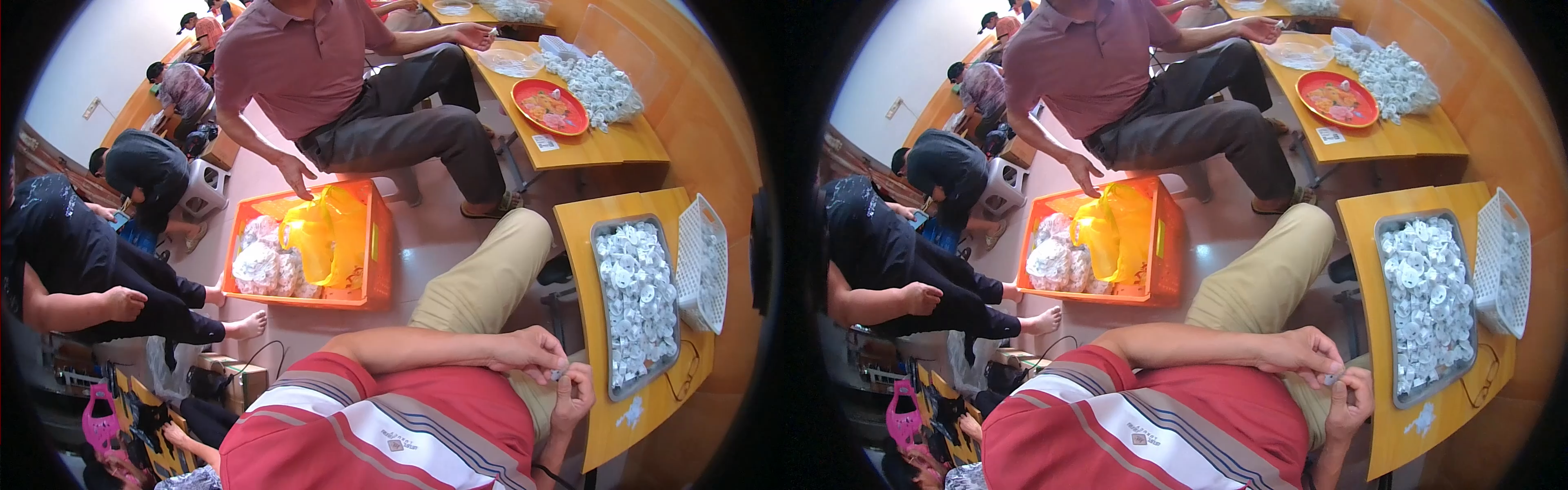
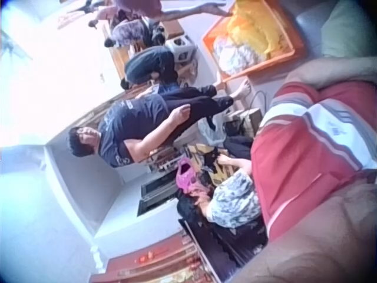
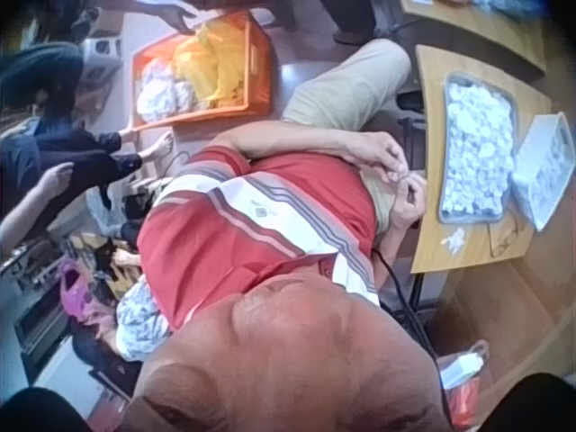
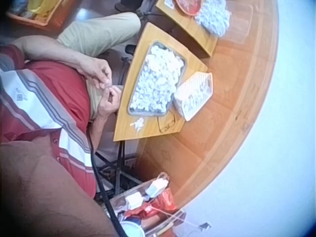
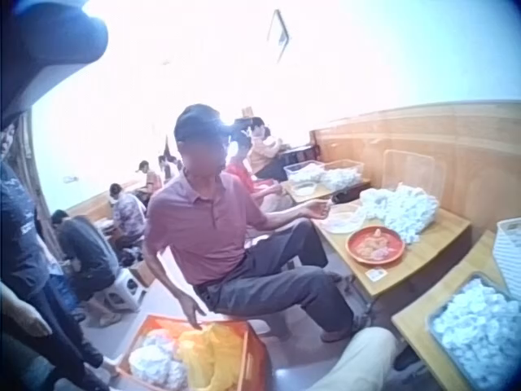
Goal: The person assembles plastic socket covers by picking up small plastic parts from the table and inserting them into the plastic covers by hand.
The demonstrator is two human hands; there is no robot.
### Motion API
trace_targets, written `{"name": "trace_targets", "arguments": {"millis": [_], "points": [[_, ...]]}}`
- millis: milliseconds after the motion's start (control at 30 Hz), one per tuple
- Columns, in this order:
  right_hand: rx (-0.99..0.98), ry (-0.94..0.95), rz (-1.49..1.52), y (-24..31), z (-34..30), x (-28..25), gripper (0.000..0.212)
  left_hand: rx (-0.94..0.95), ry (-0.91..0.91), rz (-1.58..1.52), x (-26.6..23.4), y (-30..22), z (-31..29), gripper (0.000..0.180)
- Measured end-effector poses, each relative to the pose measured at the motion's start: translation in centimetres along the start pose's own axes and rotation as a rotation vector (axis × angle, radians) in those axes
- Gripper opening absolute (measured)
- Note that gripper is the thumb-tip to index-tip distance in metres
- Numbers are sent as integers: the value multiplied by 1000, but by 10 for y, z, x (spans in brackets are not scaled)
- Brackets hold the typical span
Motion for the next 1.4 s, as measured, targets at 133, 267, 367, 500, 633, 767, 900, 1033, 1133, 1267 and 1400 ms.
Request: {"name": "trace_targets", "arguments": {"millis": [133, 267, 367, 500, 633, 767, 900, 1033, 1133, 1267, 1400], "points": [[15, -25, 58, -5, -2, -1, 15, -12, 8, 14, 1, 0, -1, 20], [37, -48, 51, -2, -3, -1, 15, -17, -10, 14, -1, 3, 1, 20], [19, -32, -34, 3, -2, -1, 15, -15, -6, 13, -2, 5, 2, 20], [-2, -21, -43, 4, -2, 2, 15, 2, -9, 20, -3, 5, -1, 20], [-12, -40, -62, -3, -7, 1, 16, -6, -23, 7, -7, 9, 2, 19], [37, -32, -46, -11, -9, 0, 16, 21, -4, 29, -7, 7, 2, 20], [68, -33, -46, -12, -9, 1, 15, 15, -13, 25, -6, 4, -1, 22], [60, -25, -75, -2, -5, 5, 16, 37, -18, 38, -9, 5, -3, 23], [62, -4, -100, -3, -4, 7, 16, 54, -14, 22, -11, 6, -5, 23], [59, -4, -96, -6, -5, 9, 17, 44, -22, 16, -11, 6, -9, 24], [62, -18, -112, -7, -8, 8, 16, 52, -22, 42, -11, 5, -8, 26]]}}
Point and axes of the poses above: each hand's wrist, its own z-axis towards the middle knuckle, its own x-axis out of the palm, y = z × x, the point moved 10 cm from there along z, towards the middle knuckle, and after that the axes turned 6 degrees about y, right-handed, at the moved point
